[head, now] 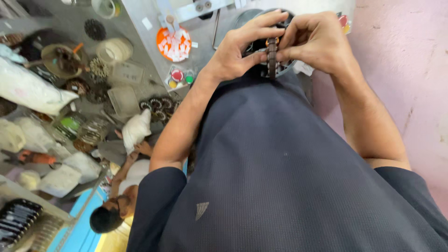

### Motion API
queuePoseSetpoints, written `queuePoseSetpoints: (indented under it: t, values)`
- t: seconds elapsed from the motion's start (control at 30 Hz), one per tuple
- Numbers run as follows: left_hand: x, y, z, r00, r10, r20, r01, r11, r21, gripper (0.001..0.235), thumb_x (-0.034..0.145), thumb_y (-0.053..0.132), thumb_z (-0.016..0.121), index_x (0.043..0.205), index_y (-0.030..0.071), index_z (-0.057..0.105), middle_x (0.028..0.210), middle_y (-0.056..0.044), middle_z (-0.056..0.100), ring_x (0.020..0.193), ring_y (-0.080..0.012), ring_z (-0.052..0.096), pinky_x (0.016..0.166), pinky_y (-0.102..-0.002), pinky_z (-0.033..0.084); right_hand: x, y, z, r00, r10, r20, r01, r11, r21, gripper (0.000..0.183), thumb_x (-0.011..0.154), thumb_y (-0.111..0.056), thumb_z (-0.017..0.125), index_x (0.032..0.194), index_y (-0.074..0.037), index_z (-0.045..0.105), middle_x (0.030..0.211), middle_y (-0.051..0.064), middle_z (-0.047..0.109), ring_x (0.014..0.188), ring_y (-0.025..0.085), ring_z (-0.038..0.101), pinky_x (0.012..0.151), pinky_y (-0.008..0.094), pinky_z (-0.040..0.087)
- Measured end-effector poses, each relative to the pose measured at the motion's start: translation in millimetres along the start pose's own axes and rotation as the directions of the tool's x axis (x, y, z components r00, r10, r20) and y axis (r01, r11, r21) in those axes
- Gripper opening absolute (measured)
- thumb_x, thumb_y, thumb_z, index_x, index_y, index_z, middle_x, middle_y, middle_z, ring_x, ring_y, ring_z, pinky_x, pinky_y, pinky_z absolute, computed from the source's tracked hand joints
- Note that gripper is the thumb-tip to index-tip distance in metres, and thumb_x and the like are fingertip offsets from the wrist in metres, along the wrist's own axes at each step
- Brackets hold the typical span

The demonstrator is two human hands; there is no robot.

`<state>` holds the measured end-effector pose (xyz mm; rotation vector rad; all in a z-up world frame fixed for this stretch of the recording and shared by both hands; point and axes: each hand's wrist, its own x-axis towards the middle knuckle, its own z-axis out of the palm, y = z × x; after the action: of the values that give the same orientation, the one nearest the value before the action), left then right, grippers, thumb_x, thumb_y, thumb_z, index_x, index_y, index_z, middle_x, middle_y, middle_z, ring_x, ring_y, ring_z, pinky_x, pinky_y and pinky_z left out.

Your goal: The person uses a screwdriver to tighten screws on a circular electrical component mounted on a machine. They repeatedly insert small white plastic spacers between copper windings and secure them with screws, working on multiple similar components.

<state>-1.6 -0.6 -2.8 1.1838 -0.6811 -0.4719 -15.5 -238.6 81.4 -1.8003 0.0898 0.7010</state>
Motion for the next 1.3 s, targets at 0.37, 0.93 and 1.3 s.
queuePoseSetpoints:
  t: [0.37,0.93,1.3]
  values:
    - [11,10,19,0.985,-0.127,-0.120,0.121,0.991,-0.053,0.043,0.084,-0.010,0.067,0.124,0.003,0.069,0.149,-0.013,0.059,0.146,-0.0268,0.051,0.127,-0.039,0.040,-9,10,9,0.992,0.101,-0.078,-0.083,0.975,0.205,0.015,0.078,0.004,0.077,0.090,-0.001,0.070,0.083,0.002,0.071,0.075,0.007,0.067,0.070,0.022,0.057]
    - [13,17,27,0.975,-0.187,-0.122,0.174,0.979,-0.107,0.053,0.079,-0.009,0.060,0.131,0.001,0.059,0.149,-0.015,0.058,0.157,-0.0285,0.040,0.134,-0.041,0.028,102,98,-23,0.738,0.354,-0.575,0.287,0.607,0.741,0.074,0.092,-0.002,0.073,0.148,-0.011,0.026,0.134,0.026,0.055,0.100,0.030,0.070,0.081,0.046,0.067]
    - [17,21,26,0.975,-0.169,-0.144,0.155,0.983,-0.101,0.053,0.078,-0.010,0.059,0.130,0.001,0.060,0.150,-0.015,0.058,0.156,-0.0284,0.041,0.133,-0.041,0.029,151,126,-42,0.818,0.133,-0.559,0.421,0.523,0.741,0.076,0.103,0.009,0.051,0.160,-0.029,0.020,0.146,0.020,0.054,0.108,0.038,0.076,0.081,0.049,0.068]
